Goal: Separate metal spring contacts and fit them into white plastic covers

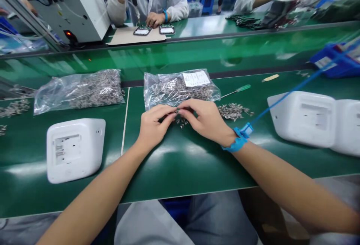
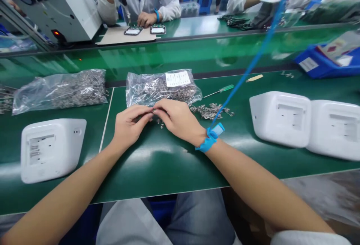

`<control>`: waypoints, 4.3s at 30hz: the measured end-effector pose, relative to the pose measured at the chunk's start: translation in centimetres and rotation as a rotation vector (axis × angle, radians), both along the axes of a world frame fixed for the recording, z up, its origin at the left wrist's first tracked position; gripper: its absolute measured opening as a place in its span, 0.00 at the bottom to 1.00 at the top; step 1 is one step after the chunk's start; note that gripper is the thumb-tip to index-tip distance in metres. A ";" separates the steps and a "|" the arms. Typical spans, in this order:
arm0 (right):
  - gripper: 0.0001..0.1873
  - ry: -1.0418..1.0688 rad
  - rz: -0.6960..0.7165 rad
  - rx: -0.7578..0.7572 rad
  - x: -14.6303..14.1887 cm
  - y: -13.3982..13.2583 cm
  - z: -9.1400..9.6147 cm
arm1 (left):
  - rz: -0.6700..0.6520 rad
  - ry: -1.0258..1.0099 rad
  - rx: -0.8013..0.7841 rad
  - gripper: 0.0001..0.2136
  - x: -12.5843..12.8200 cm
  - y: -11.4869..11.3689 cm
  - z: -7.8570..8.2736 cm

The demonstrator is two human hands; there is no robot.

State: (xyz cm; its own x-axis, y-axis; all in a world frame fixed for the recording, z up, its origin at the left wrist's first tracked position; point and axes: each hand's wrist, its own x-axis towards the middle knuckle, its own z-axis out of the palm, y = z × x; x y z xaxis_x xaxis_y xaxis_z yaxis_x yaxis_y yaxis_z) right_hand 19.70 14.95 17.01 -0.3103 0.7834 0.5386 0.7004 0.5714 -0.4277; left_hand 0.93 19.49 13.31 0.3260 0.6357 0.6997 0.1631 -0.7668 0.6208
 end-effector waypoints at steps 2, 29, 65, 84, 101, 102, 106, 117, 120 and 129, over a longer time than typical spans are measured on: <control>0.05 0.164 -0.008 -0.021 0.0 0.2 -0.5 | -0.052 0.009 -0.028 0.07 0.0 0.1 0.0; 0.06 0.697 -0.067 -0.334 -0.5 -1.2 -1.9 | 0.152 0.183 0.274 0.05 1.0 -1.1 -0.1; 0.17 -0.066 -0.018 0.192 1.9 -1.4 -0.8 | -0.100 0.231 -0.003 0.04 0.7 -1.1 0.7; 0.14 0.086 0.032 0.150 1.4 -1.5 -0.9 | -0.432 0.081 -0.362 0.05 -0.2 -0.5 1.4; 0.10 -0.357 -0.174 0.020 6.6 -0.4 1.8 | 0.067 0.360 0.063 0.09 -0.1 0.1 -0.4; 0.07 -0.420 -0.202 0.001 6.9 -0.4 1.8 | 0.041 0.375 0.085 0.08 -0.1 0.0 -0.3; 0.12 -0.694 -0.310 -0.192 7.8 -0.6 1.7 | -0.048 0.501 0.149 0.08 0.1 -0.2 -0.4; 0.03 -0.119 -0.229 -0.497 8.0 -0.7 3.1 | 0.078 0.376 0.195 0.06 0.0 -0.2 -0.6; 0.09 0.334 -0.108 -0.625 7.1 -1.2 3.4 | 0.032 0.236 0.249 0.07 0.2 -0.8 0.1; 0.12 0.965 0.276 -0.609 0.5 -4.0 1.1 | -0.575 -0.018 -0.454 0.35 1.6 -4.6 0.8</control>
State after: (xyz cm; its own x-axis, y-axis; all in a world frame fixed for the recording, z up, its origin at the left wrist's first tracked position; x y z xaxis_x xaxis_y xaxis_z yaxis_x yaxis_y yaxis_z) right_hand 20.16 10.92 18.10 -0.1778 0.9628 0.2034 -0.1798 0.1714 -0.9687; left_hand 2.53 14.85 14.10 0.6863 0.5962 0.4165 -0.2011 -0.3947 0.8965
